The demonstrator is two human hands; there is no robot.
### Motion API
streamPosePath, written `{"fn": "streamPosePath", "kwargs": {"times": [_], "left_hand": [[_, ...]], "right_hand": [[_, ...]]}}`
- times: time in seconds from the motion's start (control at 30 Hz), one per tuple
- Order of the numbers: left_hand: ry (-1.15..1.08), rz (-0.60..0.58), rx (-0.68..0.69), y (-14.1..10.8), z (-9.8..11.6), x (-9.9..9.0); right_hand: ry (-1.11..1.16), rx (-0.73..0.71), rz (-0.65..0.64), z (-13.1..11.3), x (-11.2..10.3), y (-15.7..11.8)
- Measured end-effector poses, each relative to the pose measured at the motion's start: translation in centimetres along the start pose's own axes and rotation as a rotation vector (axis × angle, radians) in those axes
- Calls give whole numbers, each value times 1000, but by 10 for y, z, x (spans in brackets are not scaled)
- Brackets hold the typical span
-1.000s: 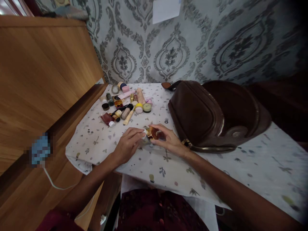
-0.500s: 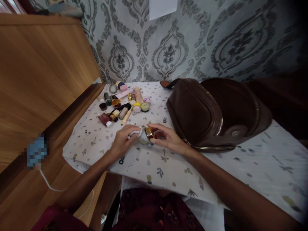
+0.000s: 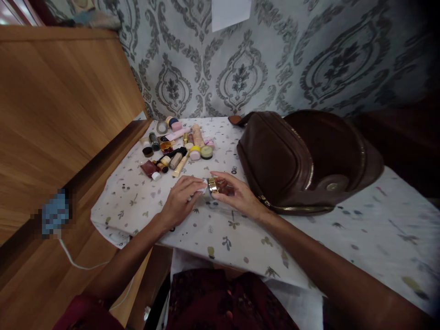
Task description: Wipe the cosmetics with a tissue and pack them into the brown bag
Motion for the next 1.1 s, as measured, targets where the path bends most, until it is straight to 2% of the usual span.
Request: {"fn": "streamPosePath", "kwargs": {"times": [0.17,0.27,0.37,0.53,0.73,0.87,1.0,1.1], "left_hand": [[-158,-58,-39,9,-20,10],[-281,-99,-124,15,-38,19],[-387,-127,-225,15,-52,26],[-465,-134,-334,9,-63,30],[-468,-163,-335,8,-60,28],[-476,-211,-301,9,-52,29],[-493,-204,-236,11,-47,27],[-501,-197,-206,12,-45,27]], "right_hand": [[-63,-71,-68,-8,3,-1],[-79,-64,-102,-8,5,-1],[-57,-42,-82,-6,3,-2],[15,-53,-90,-7,5,-1],[54,0,-92,-6,8,-2],[-8,58,-108,-5,11,-4],[-85,76,-63,-4,8,-2],[-50,109,-38,2,6,0]]}}
Point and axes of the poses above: each hand's wrist, its own y-axis towards the middle knuckle, its own x-axis out of the palm, z = x × y, the point moved 10 cm from there along y, towards the middle knuckle, and after that the axes turned 11 degrees about y, right-handed, at the moved point
